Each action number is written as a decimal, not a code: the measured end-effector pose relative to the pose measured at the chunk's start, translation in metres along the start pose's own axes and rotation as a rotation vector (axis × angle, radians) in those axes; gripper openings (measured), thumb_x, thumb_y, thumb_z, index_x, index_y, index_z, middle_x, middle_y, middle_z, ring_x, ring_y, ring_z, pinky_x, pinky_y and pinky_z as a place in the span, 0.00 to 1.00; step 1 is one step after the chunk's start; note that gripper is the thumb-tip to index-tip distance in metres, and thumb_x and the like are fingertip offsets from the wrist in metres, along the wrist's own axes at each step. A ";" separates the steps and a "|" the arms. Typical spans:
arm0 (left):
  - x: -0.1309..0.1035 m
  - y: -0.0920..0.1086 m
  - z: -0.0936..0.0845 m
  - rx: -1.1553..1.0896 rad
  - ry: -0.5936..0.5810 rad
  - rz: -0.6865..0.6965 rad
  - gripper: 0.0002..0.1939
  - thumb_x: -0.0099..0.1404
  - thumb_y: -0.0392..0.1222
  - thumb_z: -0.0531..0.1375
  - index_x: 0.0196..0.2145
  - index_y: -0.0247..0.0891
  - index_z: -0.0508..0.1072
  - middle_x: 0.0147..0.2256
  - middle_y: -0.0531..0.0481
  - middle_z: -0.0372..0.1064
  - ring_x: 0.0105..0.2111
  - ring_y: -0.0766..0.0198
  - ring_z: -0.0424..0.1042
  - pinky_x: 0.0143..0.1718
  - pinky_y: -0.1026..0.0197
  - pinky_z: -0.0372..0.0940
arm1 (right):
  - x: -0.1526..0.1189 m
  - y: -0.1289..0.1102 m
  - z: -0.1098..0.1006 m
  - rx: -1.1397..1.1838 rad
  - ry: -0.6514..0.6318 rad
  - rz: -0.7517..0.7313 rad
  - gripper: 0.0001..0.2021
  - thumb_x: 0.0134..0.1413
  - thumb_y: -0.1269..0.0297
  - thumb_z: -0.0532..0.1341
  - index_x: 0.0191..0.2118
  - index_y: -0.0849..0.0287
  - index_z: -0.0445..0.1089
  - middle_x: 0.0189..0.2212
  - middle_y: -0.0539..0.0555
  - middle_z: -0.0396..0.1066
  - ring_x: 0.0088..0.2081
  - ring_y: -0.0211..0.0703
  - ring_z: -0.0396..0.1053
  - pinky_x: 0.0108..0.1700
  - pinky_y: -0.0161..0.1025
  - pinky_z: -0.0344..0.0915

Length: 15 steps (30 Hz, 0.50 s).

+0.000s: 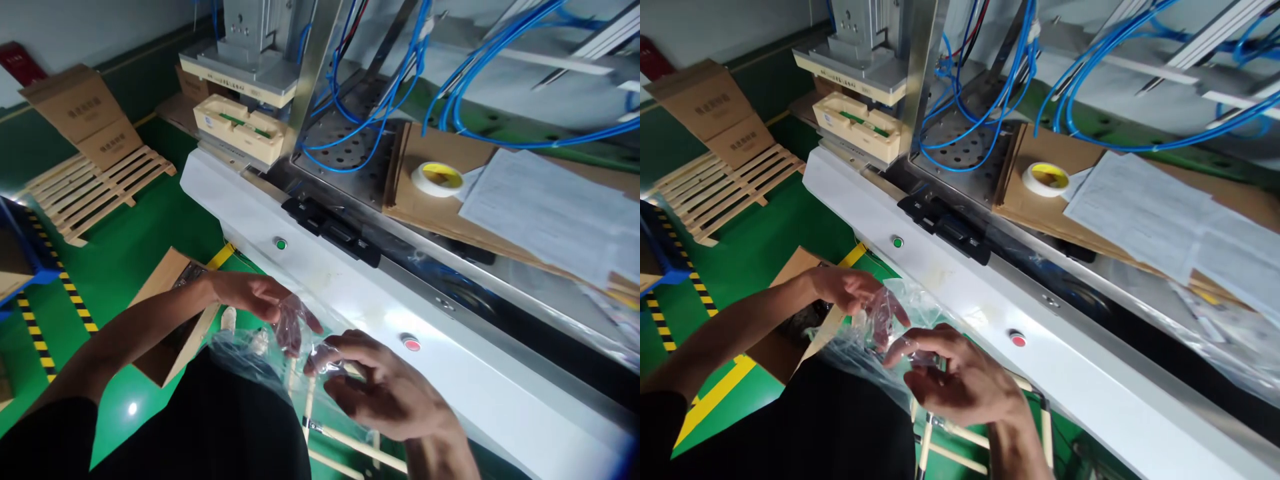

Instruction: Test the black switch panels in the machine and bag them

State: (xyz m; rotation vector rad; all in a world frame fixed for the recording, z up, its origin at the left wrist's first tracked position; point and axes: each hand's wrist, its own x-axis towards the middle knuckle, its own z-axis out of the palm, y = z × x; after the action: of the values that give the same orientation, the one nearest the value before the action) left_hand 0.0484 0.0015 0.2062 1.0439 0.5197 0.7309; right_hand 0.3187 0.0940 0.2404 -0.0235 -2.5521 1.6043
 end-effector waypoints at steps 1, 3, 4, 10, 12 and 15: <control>0.006 -0.003 0.002 -0.074 -0.028 0.005 0.32 0.55 0.69 0.72 0.44 0.39 0.83 0.35 0.43 0.81 0.39 0.49 0.82 0.42 0.51 0.75 | -0.002 0.001 -0.002 0.034 -0.006 0.035 0.16 0.60 0.74 0.61 0.50 0.53 0.79 0.30 0.50 0.77 0.23 0.35 0.67 0.23 0.32 0.64; 0.013 -0.009 0.010 -0.174 0.023 0.048 0.26 0.55 0.61 0.76 0.40 0.38 0.81 0.32 0.47 0.78 0.33 0.55 0.79 0.37 0.53 0.76 | -0.007 0.004 -0.006 0.119 0.013 0.118 0.15 0.60 0.72 0.62 0.50 0.54 0.79 0.29 0.50 0.76 0.23 0.35 0.65 0.23 0.32 0.63; 0.014 -0.012 0.015 -0.203 0.070 0.069 0.24 0.54 0.58 0.77 0.38 0.37 0.80 0.31 0.48 0.76 0.31 0.58 0.77 0.36 0.55 0.76 | -0.010 0.005 -0.006 0.145 0.030 0.154 0.14 0.60 0.72 0.63 0.50 0.55 0.79 0.29 0.51 0.76 0.23 0.35 0.65 0.23 0.32 0.63; 0.011 -0.018 0.019 -0.311 0.217 0.091 0.26 0.53 0.54 0.78 0.39 0.33 0.78 0.31 0.48 0.73 0.30 0.62 0.74 0.32 0.59 0.74 | -0.015 0.010 -0.005 0.192 0.036 0.247 0.12 0.61 0.71 0.64 0.49 0.57 0.80 0.29 0.51 0.75 0.22 0.32 0.59 0.21 0.30 0.56; 0.013 -0.021 0.016 -0.399 0.162 0.045 0.28 0.57 0.61 0.73 0.41 0.31 0.79 0.31 0.46 0.74 0.29 0.61 0.73 0.32 0.57 0.74 | -0.014 0.008 -0.005 0.197 0.023 0.229 0.14 0.60 0.73 0.64 0.50 0.56 0.79 0.29 0.50 0.74 0.21 0.30 0.56 0.20 0.30 0.53; 0.019 -0.030 0.013 -0.557 0.054 -0.016 0.31 0.65 0.65 0.64 0.41 0.28 0.80 0.29 0.43 0.74 0.27 0.58 0.73 0.31 0.54 0.74 | -0.012 0.004 -0.006 0.226 -0.010 0.167 0.18 0.57 0.76 0.64 0.52 0.56 0.79 0.29 0.50 0.74 0.20 0.30 0.54 0.19 0.31 0.50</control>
State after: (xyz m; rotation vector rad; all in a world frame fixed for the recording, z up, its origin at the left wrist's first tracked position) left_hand 0.0782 -0.0012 0.1834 0.5015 0.3395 0.8295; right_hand 0.3308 0.1003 0.2383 -0.2129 -2.4156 1.9490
